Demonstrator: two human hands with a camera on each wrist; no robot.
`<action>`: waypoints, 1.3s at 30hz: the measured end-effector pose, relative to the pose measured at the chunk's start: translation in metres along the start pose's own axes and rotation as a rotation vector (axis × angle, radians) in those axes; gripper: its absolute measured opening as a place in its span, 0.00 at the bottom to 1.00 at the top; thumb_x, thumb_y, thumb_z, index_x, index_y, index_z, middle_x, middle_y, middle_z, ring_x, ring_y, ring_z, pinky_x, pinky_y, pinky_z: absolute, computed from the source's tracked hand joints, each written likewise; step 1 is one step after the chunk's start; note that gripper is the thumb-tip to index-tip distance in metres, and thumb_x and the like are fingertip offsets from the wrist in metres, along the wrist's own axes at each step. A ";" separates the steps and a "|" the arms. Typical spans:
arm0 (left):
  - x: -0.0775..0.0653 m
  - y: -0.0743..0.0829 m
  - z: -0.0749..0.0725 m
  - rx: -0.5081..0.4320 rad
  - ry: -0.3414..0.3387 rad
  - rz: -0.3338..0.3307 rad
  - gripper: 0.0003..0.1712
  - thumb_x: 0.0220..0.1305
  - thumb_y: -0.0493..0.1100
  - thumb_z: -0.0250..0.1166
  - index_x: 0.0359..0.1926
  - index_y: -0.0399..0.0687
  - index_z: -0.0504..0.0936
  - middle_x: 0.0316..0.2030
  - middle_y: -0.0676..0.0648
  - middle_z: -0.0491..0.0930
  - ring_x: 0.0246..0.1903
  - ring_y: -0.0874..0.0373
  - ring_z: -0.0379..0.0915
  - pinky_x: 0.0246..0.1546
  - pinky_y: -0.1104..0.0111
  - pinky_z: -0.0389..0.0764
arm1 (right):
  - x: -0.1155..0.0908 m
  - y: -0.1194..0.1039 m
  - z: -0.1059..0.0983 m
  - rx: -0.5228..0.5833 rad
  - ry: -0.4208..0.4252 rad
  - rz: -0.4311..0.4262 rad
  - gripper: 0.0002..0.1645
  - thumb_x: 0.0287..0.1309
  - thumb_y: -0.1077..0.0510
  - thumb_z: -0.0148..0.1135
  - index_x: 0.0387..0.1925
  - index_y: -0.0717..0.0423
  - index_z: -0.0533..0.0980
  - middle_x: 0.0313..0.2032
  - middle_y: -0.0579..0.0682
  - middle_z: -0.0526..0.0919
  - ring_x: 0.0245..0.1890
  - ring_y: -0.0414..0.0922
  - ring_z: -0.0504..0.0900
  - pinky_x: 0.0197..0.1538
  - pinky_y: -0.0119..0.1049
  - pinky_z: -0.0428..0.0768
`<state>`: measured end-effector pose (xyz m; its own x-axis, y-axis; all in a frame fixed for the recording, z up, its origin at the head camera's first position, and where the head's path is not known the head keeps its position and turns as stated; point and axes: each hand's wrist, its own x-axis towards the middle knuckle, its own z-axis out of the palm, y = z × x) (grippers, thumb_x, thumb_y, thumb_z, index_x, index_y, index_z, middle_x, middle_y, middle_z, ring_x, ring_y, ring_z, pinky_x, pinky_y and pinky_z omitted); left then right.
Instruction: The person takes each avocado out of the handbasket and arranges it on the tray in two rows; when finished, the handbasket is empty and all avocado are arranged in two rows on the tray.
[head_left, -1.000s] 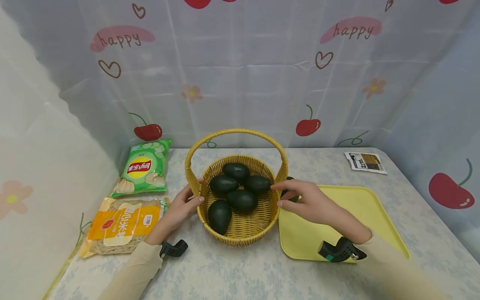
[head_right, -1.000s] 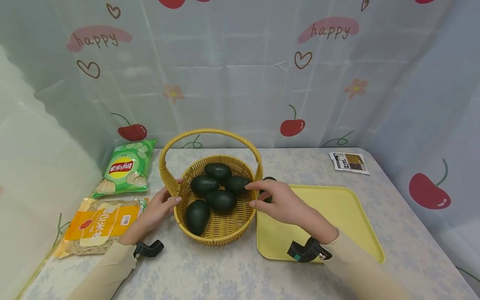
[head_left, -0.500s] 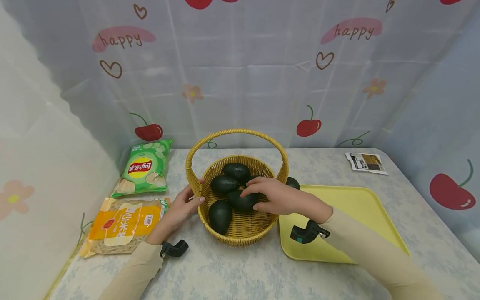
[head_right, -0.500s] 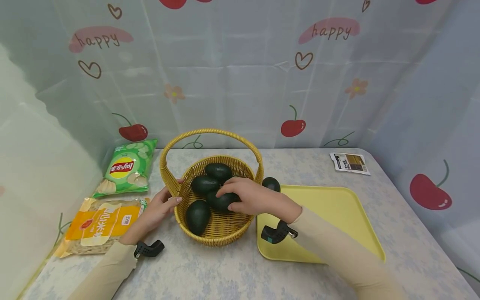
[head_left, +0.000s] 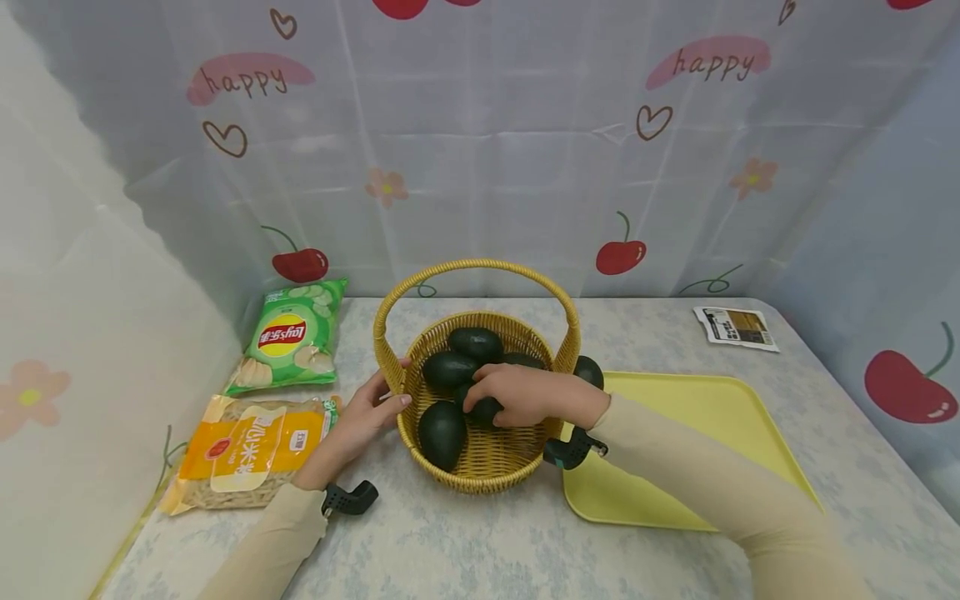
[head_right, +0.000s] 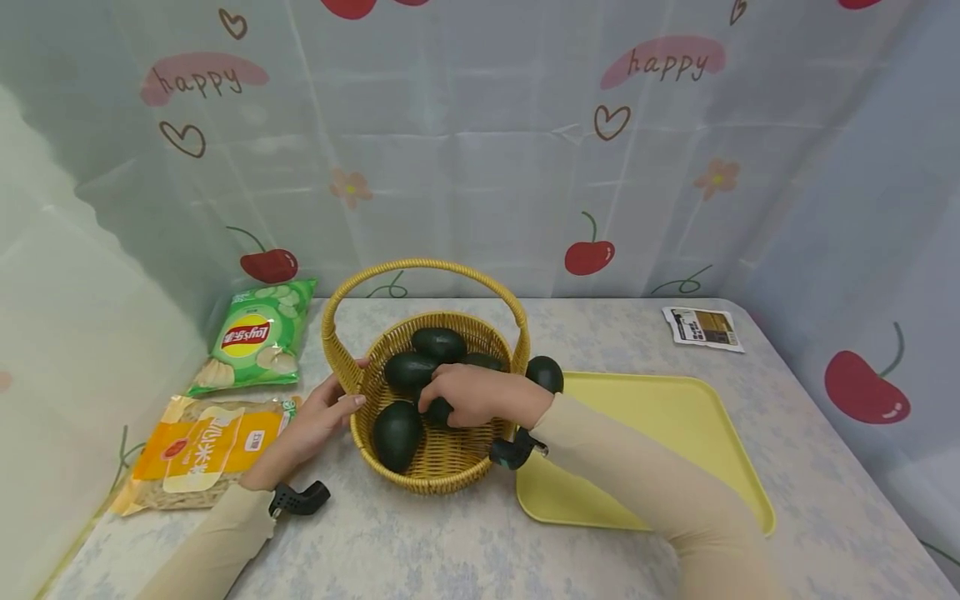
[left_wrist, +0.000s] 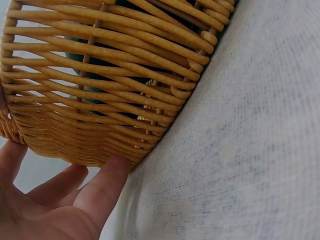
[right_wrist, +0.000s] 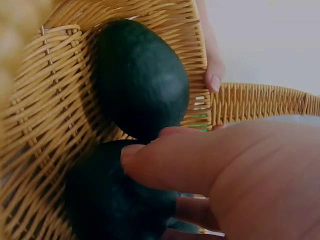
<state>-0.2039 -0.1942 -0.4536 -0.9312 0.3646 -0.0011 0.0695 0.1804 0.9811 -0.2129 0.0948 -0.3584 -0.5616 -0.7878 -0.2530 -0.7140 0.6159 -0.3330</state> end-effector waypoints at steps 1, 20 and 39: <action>0.000 0.000 0.000 -0.003 -0.001 -0.002 0.35 0.76 0.42 0.57 0.79 0.51 0.56 0.75 0.33 0.60 0.67 0.36 0.66 0.54 0.67 0.81 | 0.000 0.000 0.001 -0.004 0.003 0.002 0.23 0.66 0.66 0.63 0.60 0.51 0.80 0.69 0.60 0.72 0.72 0.57 0.69 0.67 0.49 0.76; 0.001 0.001 0.000 0.015 0.003 0.008 0.35 0.76 0.43 0.58 0.79 0.54 0.57 0.75 0.36 0.61 0.68 0.36 0.66 0.58 0.57 0.82 | -0.014 0.008 0.012 0.163 -0.028 -0.012 0.25 0.67 0.59 0.64 0.65 0.48 0.77 0.61 0.51 0.79 0.59 0.48 0.76 0.59 0.41 0.77; 0.000 0.000 0.001 0.020 0.004 -0.004 0.34 0.76 0.44 0.57 0.78 0.56 0.58 0.75 0.36 0.62 0.68 0.37 0.67 0.60 0.54 0.81 | -0.017 0.014 0.022 0.260 -0.008 -0.029 0.27 0.68 0.56 0.62 0.68 0.46 0.75 0.68 0.50 0.76 0.69 0.50 0.73 0.68 0.49 0.73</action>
<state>-0.2040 -0.1937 -0.4538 -0.9330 0.3599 -0.0041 0.0728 0.1998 0.9771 -0.2039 0.1171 -0.3791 -0.5386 -0.8056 -0.2468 -0.5976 0.5718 -0.5621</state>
